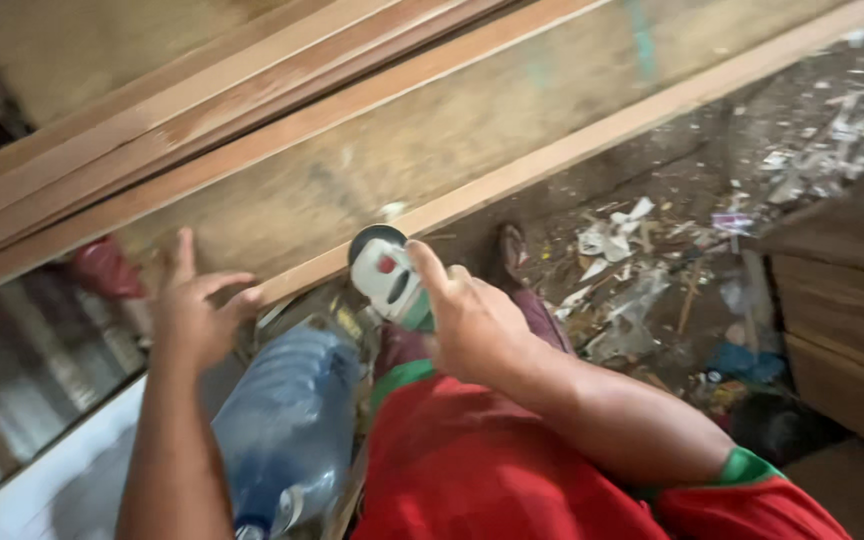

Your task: The person sands long wooden strips using a handheld power sander, moving it along the length of the wood while holding the strips in place with their other hand.

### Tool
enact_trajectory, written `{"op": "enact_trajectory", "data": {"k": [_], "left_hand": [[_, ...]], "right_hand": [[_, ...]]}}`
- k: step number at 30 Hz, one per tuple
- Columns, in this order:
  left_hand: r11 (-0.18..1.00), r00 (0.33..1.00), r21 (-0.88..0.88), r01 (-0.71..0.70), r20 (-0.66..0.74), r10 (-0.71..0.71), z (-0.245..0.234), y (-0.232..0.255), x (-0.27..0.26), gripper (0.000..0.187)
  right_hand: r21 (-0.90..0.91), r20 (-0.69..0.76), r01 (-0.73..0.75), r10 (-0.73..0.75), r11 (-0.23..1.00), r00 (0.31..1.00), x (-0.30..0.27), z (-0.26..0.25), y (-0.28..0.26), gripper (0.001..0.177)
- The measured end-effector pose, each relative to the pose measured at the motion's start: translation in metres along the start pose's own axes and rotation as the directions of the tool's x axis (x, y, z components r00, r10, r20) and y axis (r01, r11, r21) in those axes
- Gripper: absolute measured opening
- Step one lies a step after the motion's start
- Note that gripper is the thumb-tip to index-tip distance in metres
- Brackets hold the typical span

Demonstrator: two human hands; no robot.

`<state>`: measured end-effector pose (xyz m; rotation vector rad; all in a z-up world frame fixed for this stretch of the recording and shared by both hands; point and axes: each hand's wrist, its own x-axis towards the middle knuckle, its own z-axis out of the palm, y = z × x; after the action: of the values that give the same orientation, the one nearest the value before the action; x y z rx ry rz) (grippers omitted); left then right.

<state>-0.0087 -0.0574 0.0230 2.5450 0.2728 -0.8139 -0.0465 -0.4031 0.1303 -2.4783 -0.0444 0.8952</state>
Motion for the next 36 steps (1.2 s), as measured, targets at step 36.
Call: {"op": "enact_trajectory", "data": {"k": [36], "left_hand": [[0.976, 0.871, 0.216, -0.028, -0.474, 0.130, 0.130, 0.285, 0.013, 0.091]], "right_hand": [[0.254, 0.014, -0.361, 0.369, 0.897, 0.929, -0.020, -0.225, 0.276, 0.089]]}}
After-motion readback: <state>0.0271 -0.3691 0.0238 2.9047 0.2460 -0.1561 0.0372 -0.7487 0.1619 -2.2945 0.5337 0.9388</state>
